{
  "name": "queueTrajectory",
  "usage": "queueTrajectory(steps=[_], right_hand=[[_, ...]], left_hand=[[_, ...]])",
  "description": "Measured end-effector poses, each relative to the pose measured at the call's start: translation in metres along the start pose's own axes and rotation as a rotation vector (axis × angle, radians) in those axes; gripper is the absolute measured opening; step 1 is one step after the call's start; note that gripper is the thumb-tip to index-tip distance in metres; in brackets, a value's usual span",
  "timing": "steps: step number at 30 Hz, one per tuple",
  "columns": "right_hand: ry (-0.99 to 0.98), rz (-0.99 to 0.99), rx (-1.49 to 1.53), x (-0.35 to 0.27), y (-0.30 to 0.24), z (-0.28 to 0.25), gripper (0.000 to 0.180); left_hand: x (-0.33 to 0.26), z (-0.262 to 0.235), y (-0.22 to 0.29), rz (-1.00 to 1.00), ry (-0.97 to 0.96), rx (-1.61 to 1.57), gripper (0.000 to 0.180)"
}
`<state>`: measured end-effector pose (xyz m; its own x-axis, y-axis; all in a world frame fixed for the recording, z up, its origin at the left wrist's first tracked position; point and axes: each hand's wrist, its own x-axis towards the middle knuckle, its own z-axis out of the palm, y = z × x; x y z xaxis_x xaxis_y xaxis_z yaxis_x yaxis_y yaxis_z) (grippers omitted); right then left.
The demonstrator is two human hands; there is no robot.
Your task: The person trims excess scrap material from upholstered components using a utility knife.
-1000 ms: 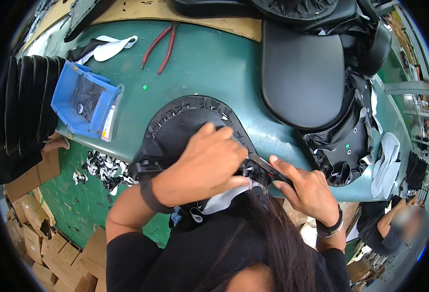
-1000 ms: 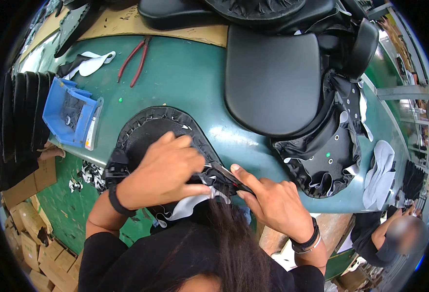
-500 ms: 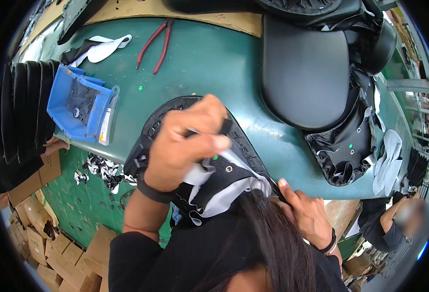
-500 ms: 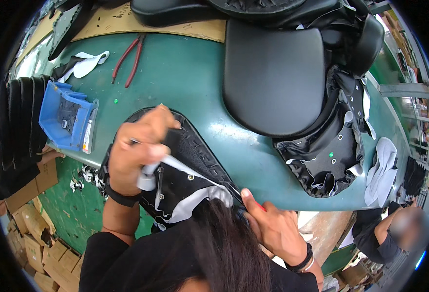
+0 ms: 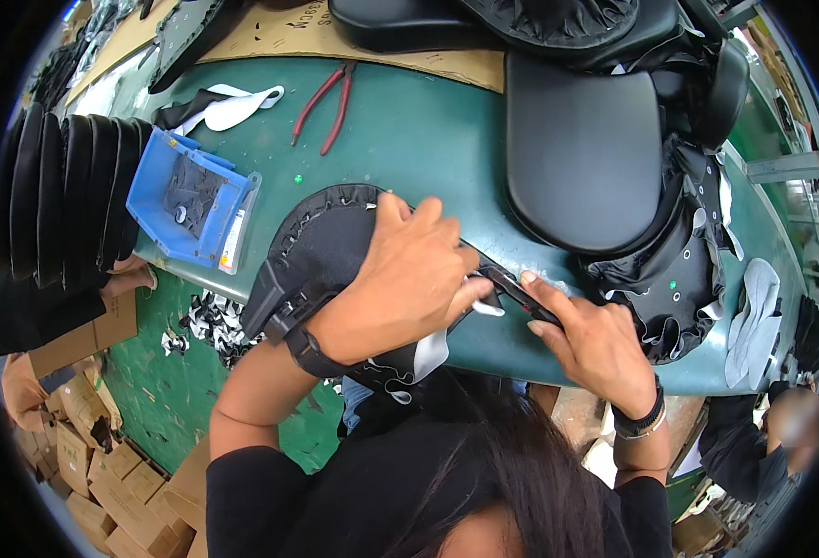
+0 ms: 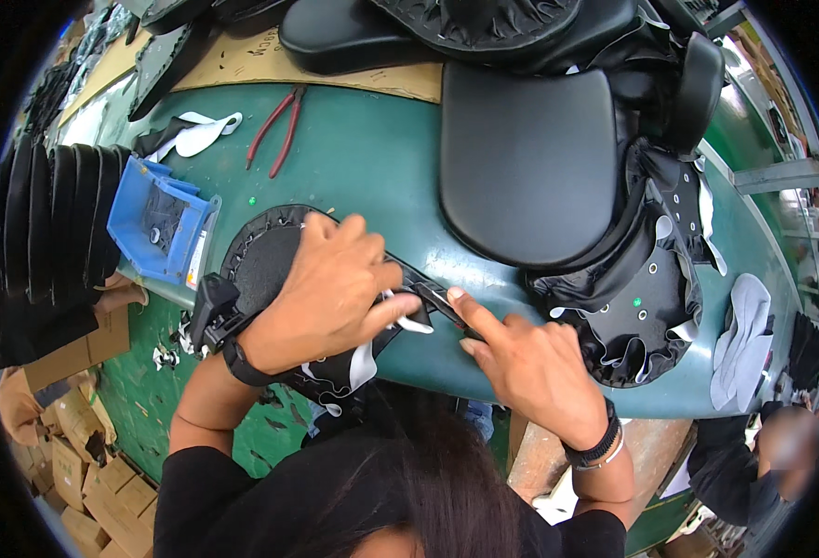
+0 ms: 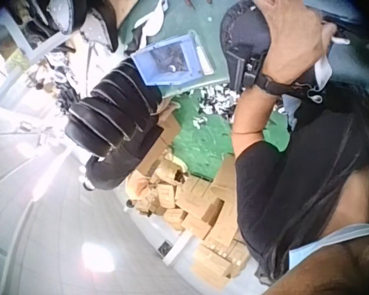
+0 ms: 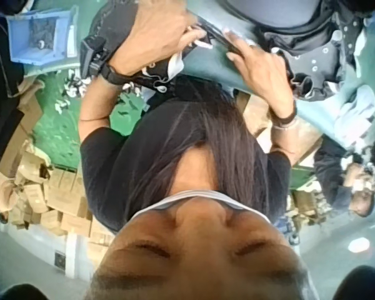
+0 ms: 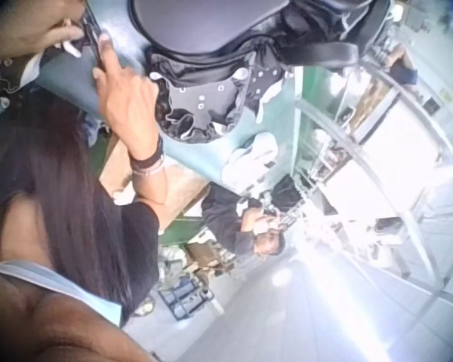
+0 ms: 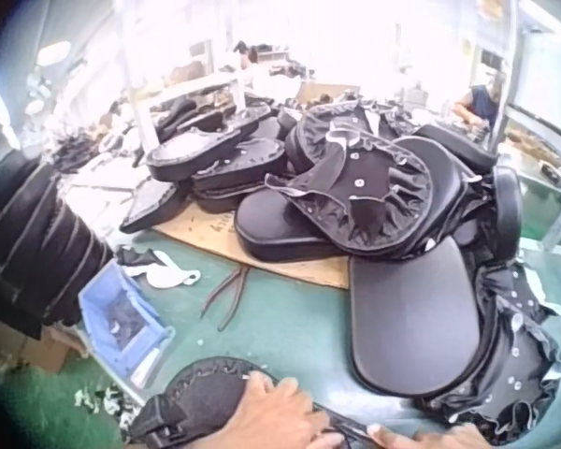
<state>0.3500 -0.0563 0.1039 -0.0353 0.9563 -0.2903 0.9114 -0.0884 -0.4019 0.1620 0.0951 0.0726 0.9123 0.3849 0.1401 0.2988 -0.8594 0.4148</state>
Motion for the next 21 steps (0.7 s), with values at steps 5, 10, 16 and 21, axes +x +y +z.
queueTrajectory(steps=[5, 10, 16, 21], right_hand=[[0.175, 0.052, 0.301, 0.002, -0.013, 0.035, 0.057], [0.348, 0.142, 0.432, -0.005, -0.037, 0.058, 0.054], [0.32, 0.137, 0.174, 0.015, -0.034, 0.044, 0.053], [0.313, 0.129, 0.066, 0.023, -0.027, 0.034, 0.052]], left_hand=[[0.011, 0.014, -0.02, -0.144, 0.069, -0.484, 0.028], [0.009, -0.004, -0.03, -0.486, 0.233, -1.566, 0.032], [0.02, -0.02, -0.037, -0.345, 0.245, -1.166, 0.019], [0.019, -0.016, -0.021, -0.171, -0.038, 0.213, 0.023]])
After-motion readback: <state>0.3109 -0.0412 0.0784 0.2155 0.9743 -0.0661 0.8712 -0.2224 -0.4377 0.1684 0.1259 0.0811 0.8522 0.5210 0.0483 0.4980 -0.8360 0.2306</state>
